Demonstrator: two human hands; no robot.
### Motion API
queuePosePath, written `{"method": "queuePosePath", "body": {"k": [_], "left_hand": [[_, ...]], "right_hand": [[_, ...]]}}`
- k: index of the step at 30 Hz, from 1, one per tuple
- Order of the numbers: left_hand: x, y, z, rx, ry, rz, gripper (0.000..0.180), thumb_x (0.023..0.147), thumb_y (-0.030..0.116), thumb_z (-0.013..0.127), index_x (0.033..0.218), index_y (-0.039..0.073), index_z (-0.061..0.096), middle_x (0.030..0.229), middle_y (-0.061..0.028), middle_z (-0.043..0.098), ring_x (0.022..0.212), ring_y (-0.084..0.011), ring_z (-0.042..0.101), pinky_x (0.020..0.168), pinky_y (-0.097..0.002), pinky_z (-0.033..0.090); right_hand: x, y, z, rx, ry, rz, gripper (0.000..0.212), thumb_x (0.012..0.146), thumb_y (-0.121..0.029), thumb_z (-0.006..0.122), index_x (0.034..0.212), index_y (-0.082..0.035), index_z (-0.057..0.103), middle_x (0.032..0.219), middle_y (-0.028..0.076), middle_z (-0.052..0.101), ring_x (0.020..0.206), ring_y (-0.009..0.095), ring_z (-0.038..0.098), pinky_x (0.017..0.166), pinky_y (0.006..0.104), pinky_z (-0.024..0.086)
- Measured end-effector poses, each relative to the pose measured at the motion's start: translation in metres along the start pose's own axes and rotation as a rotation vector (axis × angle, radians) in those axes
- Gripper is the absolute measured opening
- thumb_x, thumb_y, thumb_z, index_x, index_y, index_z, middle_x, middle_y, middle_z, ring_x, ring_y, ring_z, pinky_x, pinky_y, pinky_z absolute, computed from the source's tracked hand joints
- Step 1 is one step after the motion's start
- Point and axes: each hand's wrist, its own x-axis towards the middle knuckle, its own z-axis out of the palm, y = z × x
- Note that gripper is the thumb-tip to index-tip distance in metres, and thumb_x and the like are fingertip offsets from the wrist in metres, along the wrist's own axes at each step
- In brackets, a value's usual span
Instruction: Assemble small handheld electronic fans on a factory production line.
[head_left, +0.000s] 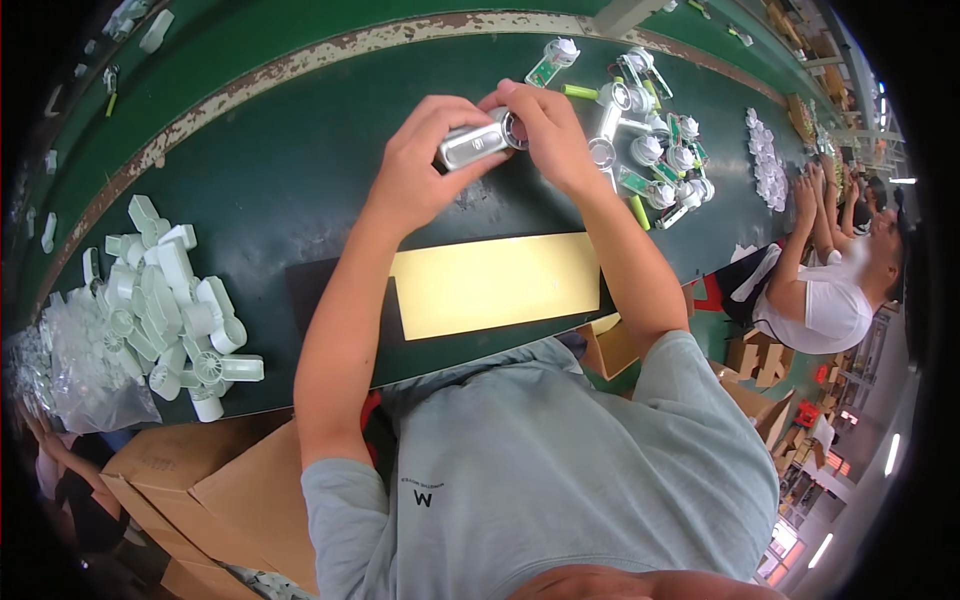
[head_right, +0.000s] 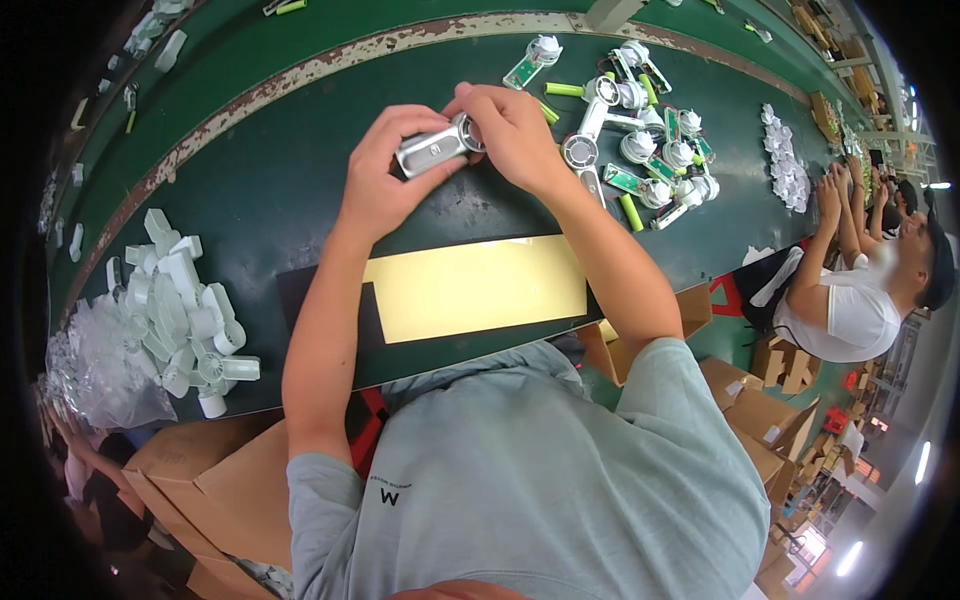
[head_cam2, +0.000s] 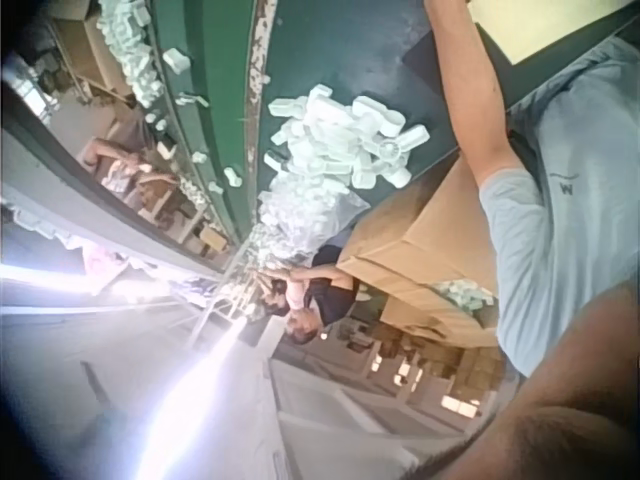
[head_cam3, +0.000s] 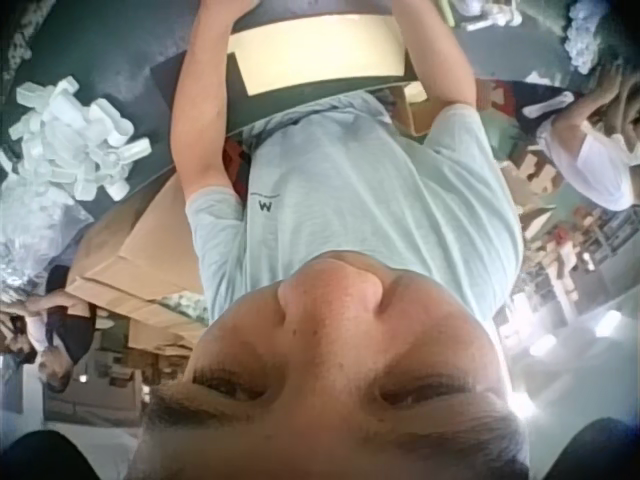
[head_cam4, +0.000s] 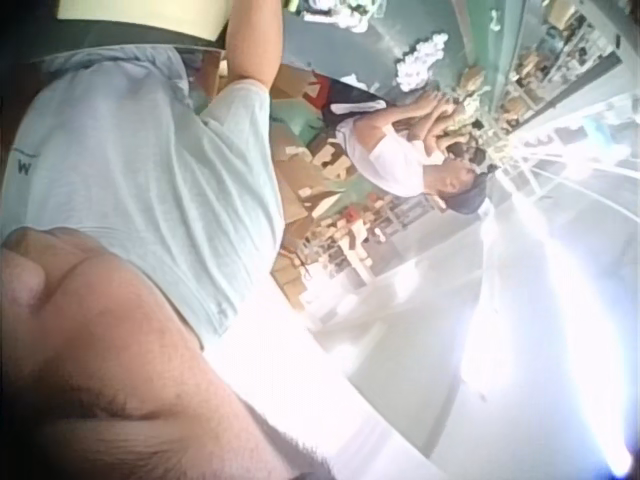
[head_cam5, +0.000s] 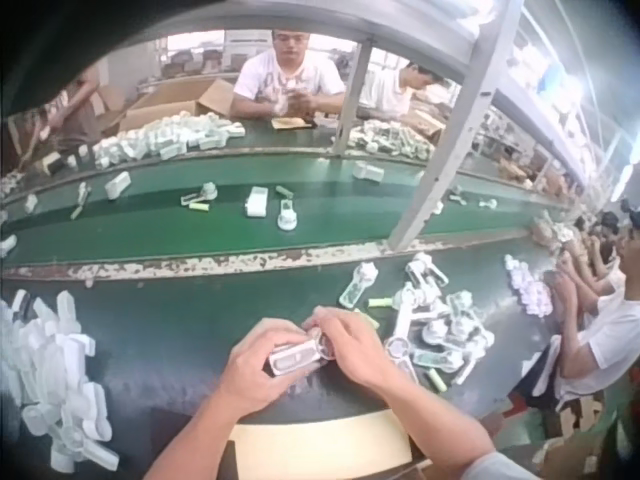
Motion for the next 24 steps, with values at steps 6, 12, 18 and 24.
{"method": "queuePosePath", "body": {"k": [6, 12, 18, 24], "left_hand": [[0.001, -0.004, 0.006, -0.099, 0.054, -0.083, 0.041, 0.072, 0.009, 0.086, 0.108, 0.004, 0.069, 0.110, -0.0107, 0.067, 0.093, -0.0243, 0.067, 0.078, -0.0321, 0.055], [0.000, -0.002, -0.003, 0.032, 0.012, 0.030, 0.039, 0.072, 0.008, 0.086, 0.107, 0.001, 0.070, 0.107, -0.0127, 0.070, 0.094, -0.0237, 0.068, 0.080, -0.0317, 0.056], [0.002, -0.003, 0.002, -0.012, -0.003, 0.049, 0.038, 0.072, 0.007, 0.086, 0.106, 0.002, 0.070, 0.106, -0.0122, 0.070, 0.094, -0.0240, 0.069, 0.078, -0.0312, 0.056], [0.001, 0.007, 0.008, -0.479, 0.031, -0.332, 0.045, 0.077, 0.008, 0.084, 0.117, 0.000, 0.064, 0.108, -0.0087, 0.067, 0.095, -0.0146, 0.066, 0.076, -0.0282, 0.055]], "right_hand": [[-0.009, 0.011, 0.010, -0.036, 0.186, -0.232, 0.039, 0.105, -0.024, 0.042, 0.098, 0.001, 0.071, 0.075, -0.001, 0.061, 0.063, 0.004, 0.044, 0.056, 0.0215, 0.035], [-0.011, 0.012, 0.009, 0.020, 0.154, -0.241, 0.043, 0.106, -0.028, 0.040, 0.104, 0.002, 0.072, 0.078, 0.000, 0.064, 0.063, 0.004, 0.045, 0.056, 0.0216, 0.036], [-0.015, 0.012, 0.003, -0.028, 0.143, -0.316, 0.044, 0.106, -0.027, 0.040, 0.098, 0.003, 0.071, 0.076, 0.002, 0.063, 0.058, 0.005, 0.045, 0.054, 0.0223, 0.036], [-0.011, 0.016, 0.012, -0.078, 0.318, -0.628, 0.027, 0.099, -0.013, 0.047, 0.097, 0.003, 0.069, 0.082, 0.011, 0.065, 0.066, 0.017, 0.060, 0.061, 0.0289, 0.047]]}}
